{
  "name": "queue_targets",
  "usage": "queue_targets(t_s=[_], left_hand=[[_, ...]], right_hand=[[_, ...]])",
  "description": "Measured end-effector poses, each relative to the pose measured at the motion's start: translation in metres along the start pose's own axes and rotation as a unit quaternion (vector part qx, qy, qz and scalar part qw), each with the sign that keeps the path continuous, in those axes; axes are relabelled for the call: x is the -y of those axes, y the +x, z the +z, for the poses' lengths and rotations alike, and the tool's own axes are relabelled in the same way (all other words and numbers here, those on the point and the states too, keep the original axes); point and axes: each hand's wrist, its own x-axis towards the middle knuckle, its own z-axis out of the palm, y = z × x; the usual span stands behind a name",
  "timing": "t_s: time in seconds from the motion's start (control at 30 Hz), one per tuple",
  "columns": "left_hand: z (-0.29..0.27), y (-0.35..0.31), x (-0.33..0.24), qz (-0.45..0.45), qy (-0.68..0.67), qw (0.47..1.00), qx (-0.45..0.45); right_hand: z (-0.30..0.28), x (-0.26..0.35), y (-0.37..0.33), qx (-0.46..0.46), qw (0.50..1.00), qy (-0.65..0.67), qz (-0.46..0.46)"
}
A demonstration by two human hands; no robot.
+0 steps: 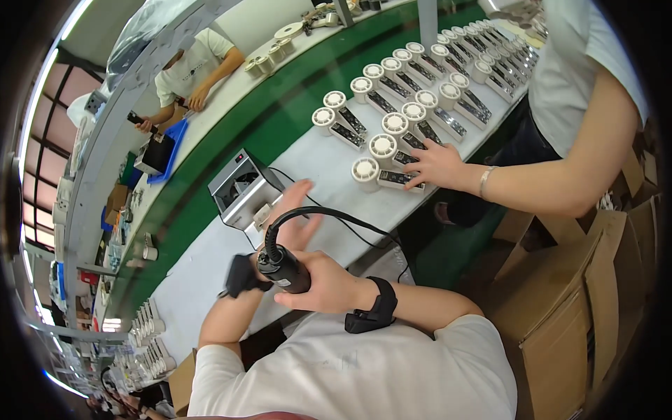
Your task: The person uses a power screwdriver to fasten a circuit board to a white plastic component, then places the assembled unit into a cardboard box. After packing several units, they place a cardboard divider into the box and continue the assembly and packing process.
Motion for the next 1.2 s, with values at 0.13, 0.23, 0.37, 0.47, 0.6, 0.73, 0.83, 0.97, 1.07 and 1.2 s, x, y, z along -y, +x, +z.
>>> queue_targets(t_s=[0.13,0.23,0.37,0.47,0.6,0.73,0.83,0.97,1.07,1.2], left_hand=[[0.085,0.032,-0.003,-0.017,0.001,1.0,0.014],[0.119,0.054,0.011,0.008,0.0,0.996,-0.091],[0.12,0.061,0.023,-0.055,-0.059,0.997,-0.018],[0.093,0.029,0.008,-0.048,-0.074,0.995,-0.051],[0.03,-0.042,-0.003,-0.067,-0.09,0.989,-0.092],[0.001,-0.124,0.011,-0.137,-0.066,0.98,-0.126],[-0.006,-0.162,0.025,-0.229,-0.065,0.955,-0.177],[0.002,-0.182,0.046,-0.276,-0.04,0.932,-0.233],[0.009,-0.187,0.055,-0.254,-0.072,0.929,-0.258],[0.009,-0.187,0.061,-0.235,-0.096,0.938,-0.238]], right_hand=[[-0.004,0.0,-0.011,0.01,0.999,-0.008,-0.031],[-0.003,0.001,-0.013,-0.017,0.997,-0.032,-0.061],[-0.005,0.007,-0.016,-0.014,0.998,-0.036,-0.046],[-0.011,0.015,-0.016,0.012,1.0,-0.016,-0.001],[-0.024,0.034,-0.008,0.017,0.997,0.055,0.044],[-0.025,0.043,0.022,0.039,0.995,0.087,0.007],[-0.015,0.033,0.06,-0.008,0.999,0.02,-0.026],[0.0,0.001,0.111,-0.084,0.985,-0.098,-0.114],[0.008,-0.013,0.131,-0.092,0.977,-0.111,-0.154],[0.01,-0.02,0.14,-0.086,0.973,-0.181,-0.111]])
